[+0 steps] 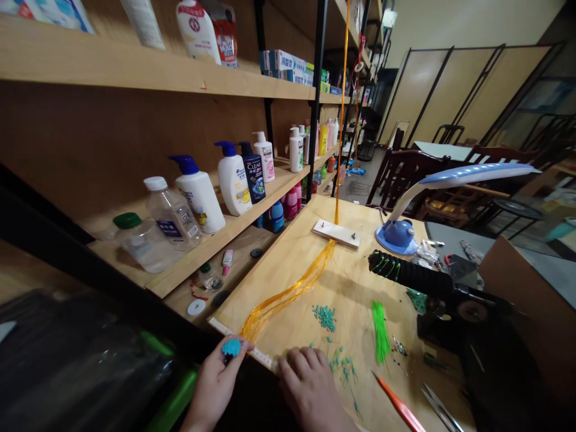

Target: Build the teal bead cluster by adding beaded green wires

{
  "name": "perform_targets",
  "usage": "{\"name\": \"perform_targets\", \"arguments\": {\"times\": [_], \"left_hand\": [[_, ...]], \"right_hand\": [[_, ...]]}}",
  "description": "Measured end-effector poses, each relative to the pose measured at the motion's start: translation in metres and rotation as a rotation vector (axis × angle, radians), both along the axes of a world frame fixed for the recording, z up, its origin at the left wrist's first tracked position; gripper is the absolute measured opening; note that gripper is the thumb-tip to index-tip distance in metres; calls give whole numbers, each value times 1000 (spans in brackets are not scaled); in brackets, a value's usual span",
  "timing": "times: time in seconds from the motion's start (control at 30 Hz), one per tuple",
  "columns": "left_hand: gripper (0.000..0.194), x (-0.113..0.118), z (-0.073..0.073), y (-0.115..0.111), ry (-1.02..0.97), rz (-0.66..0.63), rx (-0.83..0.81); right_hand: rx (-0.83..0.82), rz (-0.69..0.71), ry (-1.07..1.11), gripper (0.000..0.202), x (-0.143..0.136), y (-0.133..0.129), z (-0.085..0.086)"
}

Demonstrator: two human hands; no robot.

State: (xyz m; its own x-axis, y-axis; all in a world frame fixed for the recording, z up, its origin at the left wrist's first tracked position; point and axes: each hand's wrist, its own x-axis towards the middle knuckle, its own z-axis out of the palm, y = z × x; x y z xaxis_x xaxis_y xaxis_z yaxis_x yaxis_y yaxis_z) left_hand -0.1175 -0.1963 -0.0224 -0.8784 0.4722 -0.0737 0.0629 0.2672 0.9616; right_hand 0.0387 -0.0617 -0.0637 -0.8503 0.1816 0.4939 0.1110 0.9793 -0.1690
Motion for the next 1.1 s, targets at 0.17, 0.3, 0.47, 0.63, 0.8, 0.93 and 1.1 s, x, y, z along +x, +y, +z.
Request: {"name": "perform_targets", "arguments": {"times": [0.17, 0.3, 0.47, 0.63, 0.8, 0.93, 1.1], "left_hand": [[53, 3, 2, 0, -46, 10, 10], [53, 5, 3, 2, -72, 11, 35], [54, 11, 3, 3, -85, -5, 55], [52, 16, 9, 4, -108, 14, 57], [51, 18, 13, 6, -107, 17, 69], [52, 20, 13, 5, -106, 17, 91], [52, 21, 12, 4, -144, 23, 67]], "right_hand": [[105, -38, 57, 25, 0, -7, -19], [84, -54, 124, 19, 1, -13, -27], [-6, -74, 193, 21, 2, -16, -24], [-16, -60, 168, 23, 4, -17, -25], [-32, -72, 169, 19, 4, -18, -27], [-87, -78, 199, 16, 3, -19, -25], [-145, -71, 213, 18, 2, -20, -25]]}}
